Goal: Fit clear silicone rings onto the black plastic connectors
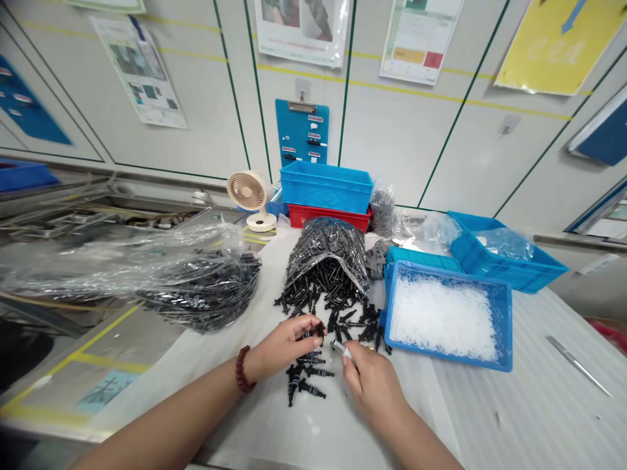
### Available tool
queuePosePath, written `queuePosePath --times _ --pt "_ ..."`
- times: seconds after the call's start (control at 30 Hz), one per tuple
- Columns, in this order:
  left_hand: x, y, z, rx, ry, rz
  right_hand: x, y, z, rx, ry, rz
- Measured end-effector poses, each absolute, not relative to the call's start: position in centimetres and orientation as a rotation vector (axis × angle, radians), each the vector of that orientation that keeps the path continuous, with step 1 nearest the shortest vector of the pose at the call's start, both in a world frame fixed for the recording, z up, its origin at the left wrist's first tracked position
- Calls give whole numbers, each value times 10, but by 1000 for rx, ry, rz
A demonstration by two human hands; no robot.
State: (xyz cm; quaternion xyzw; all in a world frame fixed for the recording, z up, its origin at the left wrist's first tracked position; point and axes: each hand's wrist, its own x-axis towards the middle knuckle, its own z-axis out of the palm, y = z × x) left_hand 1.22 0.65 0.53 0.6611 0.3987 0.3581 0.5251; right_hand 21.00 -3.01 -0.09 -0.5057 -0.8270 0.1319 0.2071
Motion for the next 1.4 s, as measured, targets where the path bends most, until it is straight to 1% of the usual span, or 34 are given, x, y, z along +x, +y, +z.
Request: queuePosePath --times 0.17,0.27,0.43,1.2,1.4 --pt "12 5 10 1407 977 810 211 -30 -2 -1424 -2319 375" --pt "9 5 10 1460 956 805 211 -30 -2 -1433 -2315 384" --pt "4 7 5 1625 937 936 212 -30 -1 -1435 -2298 426" --pt "1 8 -1 1627 1053 838 213 -29 -7 -1475 -2411 260" --pt "0 8 3 1647 1038 823 213 -29 -8 -1464 -2428 277"
